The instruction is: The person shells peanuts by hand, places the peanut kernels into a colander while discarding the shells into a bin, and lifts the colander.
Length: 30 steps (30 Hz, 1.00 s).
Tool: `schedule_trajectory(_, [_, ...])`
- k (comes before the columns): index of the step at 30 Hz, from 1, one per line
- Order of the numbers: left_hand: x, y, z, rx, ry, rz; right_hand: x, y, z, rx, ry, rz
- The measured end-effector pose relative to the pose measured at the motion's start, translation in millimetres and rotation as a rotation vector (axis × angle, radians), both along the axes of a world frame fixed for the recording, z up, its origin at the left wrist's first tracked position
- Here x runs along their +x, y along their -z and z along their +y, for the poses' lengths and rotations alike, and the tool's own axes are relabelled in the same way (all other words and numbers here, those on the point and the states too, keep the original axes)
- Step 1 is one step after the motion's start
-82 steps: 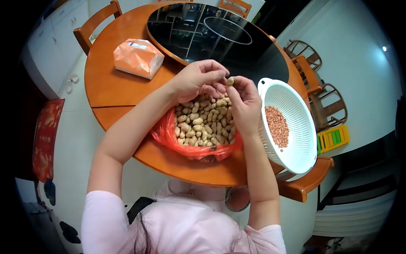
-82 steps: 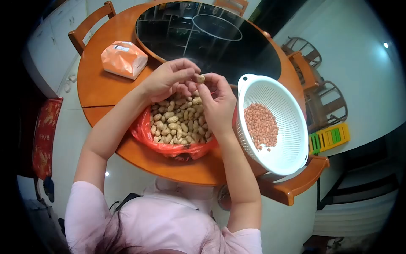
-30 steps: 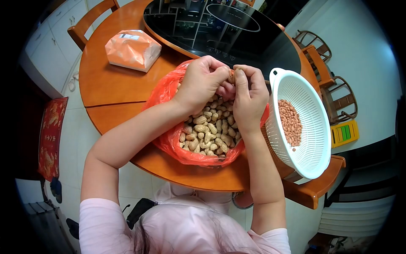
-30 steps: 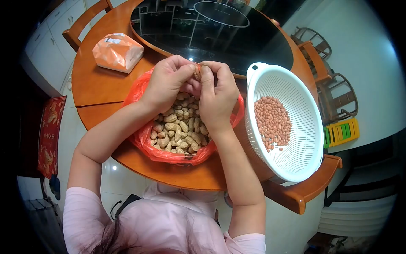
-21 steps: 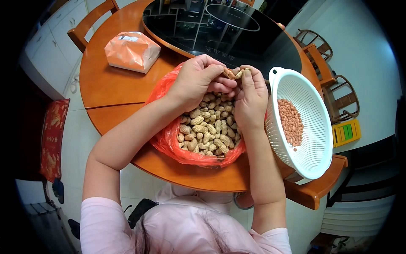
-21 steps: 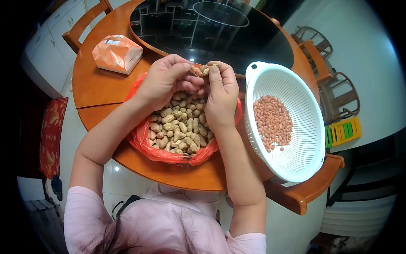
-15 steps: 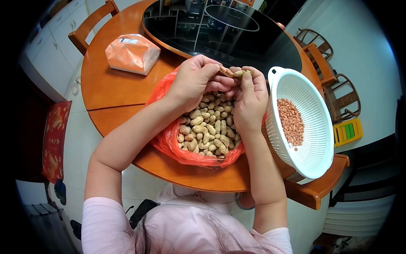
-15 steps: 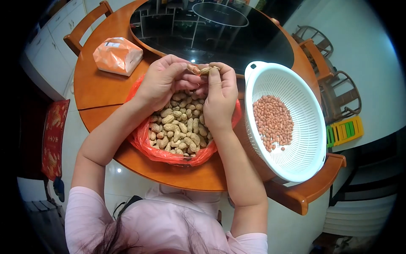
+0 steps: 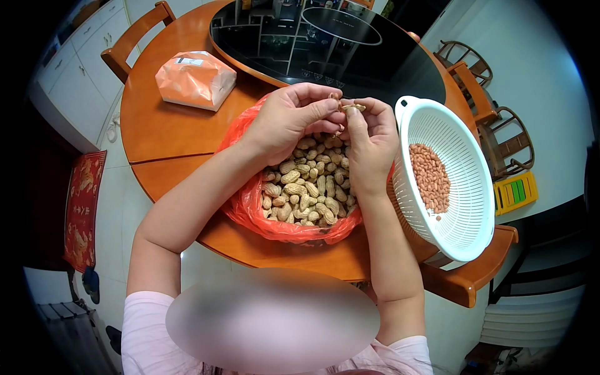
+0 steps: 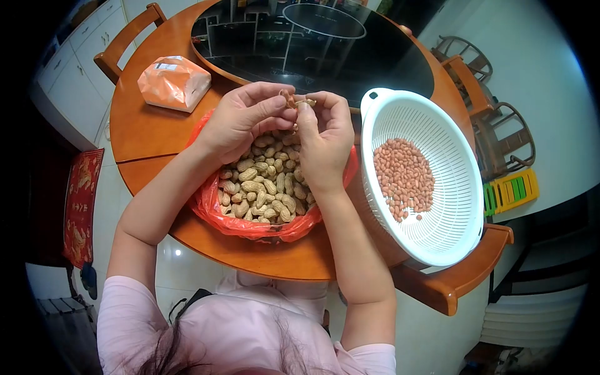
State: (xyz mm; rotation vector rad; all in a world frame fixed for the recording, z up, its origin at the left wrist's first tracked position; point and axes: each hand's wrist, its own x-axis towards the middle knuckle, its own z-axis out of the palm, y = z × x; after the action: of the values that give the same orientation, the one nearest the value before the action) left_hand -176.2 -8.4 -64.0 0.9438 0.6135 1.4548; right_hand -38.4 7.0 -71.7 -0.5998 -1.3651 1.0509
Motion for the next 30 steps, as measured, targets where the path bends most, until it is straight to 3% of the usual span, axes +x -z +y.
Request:
schedule_trajectory(10, [-8.6, 4.7, 5.1, -0.03, 0.069, -0.089, 1.0, 2.3, 5.2, -0.221, -0.088, 0.31])
schedule_trajectory(14, [-13.6, -4.2, 4.0, -0.035, 0.041, -0.059, 5.3, 0.3, 5.9, -0.314, -0.204, 0.248])
schedule_trajectory(17, [-18.7, -22.0, 7.4, 0.052, 0.039, 0.074, 8.2, -2.3, 5.2, -0.395, -0.193, 0.061])
schedule_trajectory(20, [4.6, -60.7, 5.1, 0.137, 0.095, 0.352, 2.1, -0.6, 0.6, -0.273, -0.189, 0.051])
schedule_trajectory(21, [18.7, -73.3, 4.3, 0.182, 0.114, 0.467, 5.4, 4.1, 3.3, -0.179, -0.199, -0.014])
schedule_trajectory(23, [49.9, -89.5, 10.5, 0.272, 0.175, 0.69, 7.8, -3.9, -2.3, -0.329, -0.05, -0.279])
schedule_trajectory(24, [66.5, -90.9, 17.0, 0.335, 0.164, 0.787, 9.2, 7.4, 7.8, -0.219, -0.079, -0.275])
schedule_trajectory(26, [91.2, -89.6, 27.2, 0.509, 0.08, 0.991, 12.1, 22.6, 14.4, 0.037, 0.117, -0.51])
schedule_trajectory(28, [105.3, -85.6, 32.5, 0.669, -0.033, 1.098, 14.6, 23.2, 14.9, 0.66, 0.486, -0.8])
schedule_trajectory(30, [108.5, -81.5, 32.4, 0.6, -0.008, 1.037, 3.6, 28.8, 23.4, 0.81, 0.685, -0.678])
